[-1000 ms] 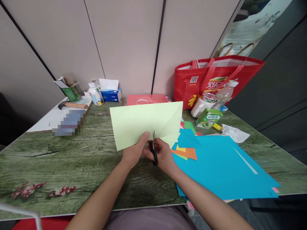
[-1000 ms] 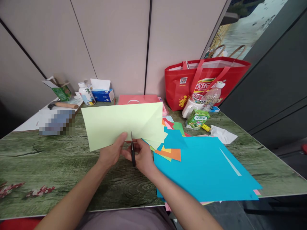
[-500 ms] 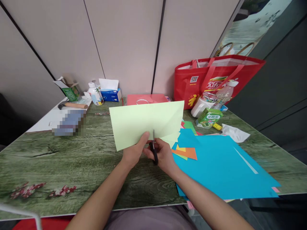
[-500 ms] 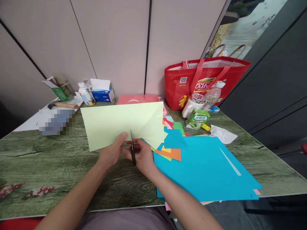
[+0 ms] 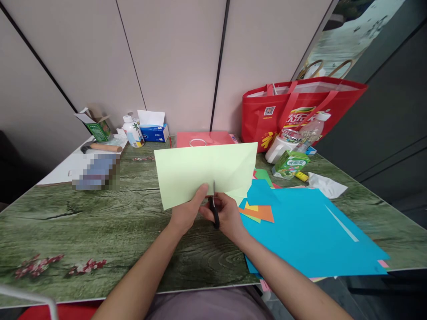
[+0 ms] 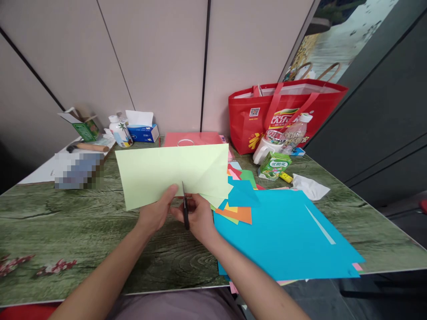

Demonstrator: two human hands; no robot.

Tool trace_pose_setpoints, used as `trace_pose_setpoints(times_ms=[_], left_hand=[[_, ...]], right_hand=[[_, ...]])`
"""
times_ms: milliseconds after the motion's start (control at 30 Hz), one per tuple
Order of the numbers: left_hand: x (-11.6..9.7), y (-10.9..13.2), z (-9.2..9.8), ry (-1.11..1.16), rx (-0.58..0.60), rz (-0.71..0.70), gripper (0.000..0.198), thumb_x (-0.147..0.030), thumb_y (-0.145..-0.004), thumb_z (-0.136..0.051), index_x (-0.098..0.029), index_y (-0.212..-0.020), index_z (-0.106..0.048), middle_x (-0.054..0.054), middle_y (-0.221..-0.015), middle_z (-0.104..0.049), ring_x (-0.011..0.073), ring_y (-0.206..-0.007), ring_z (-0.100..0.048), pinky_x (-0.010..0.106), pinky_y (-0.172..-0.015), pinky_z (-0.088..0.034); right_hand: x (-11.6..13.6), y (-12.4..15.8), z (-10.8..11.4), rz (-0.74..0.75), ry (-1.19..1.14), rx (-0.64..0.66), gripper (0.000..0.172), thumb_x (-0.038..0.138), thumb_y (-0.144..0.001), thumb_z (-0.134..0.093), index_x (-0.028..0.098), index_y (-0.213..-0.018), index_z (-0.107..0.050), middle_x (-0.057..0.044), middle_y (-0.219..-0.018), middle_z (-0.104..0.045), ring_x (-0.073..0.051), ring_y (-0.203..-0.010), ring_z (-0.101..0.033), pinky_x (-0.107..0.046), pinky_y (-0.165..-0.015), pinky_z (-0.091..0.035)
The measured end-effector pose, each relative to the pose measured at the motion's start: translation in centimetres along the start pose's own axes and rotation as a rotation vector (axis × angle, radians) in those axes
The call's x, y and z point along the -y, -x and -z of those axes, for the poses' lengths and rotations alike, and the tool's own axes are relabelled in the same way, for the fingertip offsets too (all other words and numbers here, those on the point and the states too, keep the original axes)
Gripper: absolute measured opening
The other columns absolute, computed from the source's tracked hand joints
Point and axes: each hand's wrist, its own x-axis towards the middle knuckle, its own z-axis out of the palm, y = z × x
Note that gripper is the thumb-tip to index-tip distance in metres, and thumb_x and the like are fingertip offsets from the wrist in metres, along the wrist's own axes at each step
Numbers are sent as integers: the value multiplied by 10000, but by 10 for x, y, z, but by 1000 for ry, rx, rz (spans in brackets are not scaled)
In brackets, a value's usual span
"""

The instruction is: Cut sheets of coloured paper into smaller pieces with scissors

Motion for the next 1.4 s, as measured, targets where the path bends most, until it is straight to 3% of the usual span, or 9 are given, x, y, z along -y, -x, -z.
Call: trace_pose_setpoints(times_ms=[100,367,633,1400], left_hand=[[3,1,0,-10,66,-76,404,-350,-652,-675,-188,-1017,-615,79,-1173,-600,218,-1101,-535,355,-1005,-364],[-2,7,-1,-101,21,-52,426,-341,-614,-706,-184,-1002,-622,87,-1156,-610,242,-1120,-519,375,-1033,-323],[0,6,1,-96,59,-96,447,-359,-638,-688,-196,-1045,-606,78,-1146,-617,237,-1124,-516,373,-1032,-324],[-2,5,0,-133,24,-77,439,-314,-628,-704,-197,-1039,-603,73,-1134,-626,220,-1181,-470,345,-1059,-282]], right_hand=[[-1,-1,2,52,23,21,244,231,-576,-692,185,-685,-478,18,-560,-545,-131,-525,-506,-242,-499,-431],[-1,-2,3,51,63,6,237,261,-578,-676,182,-613,-455,24,-517,-518,-121,-501,-480,-233,-484,-433],[-2,-2,3,46,43,7,248,253,-576,-674,183,-573,-436,32,-500,-491,-110,-495,-444,-224,-472,-384],[2,-1,0,11,8,-35,261,309,-567,-684,185,-650,-470,30,-495,-508,-111,-465,-441,-237,-455,-381]])
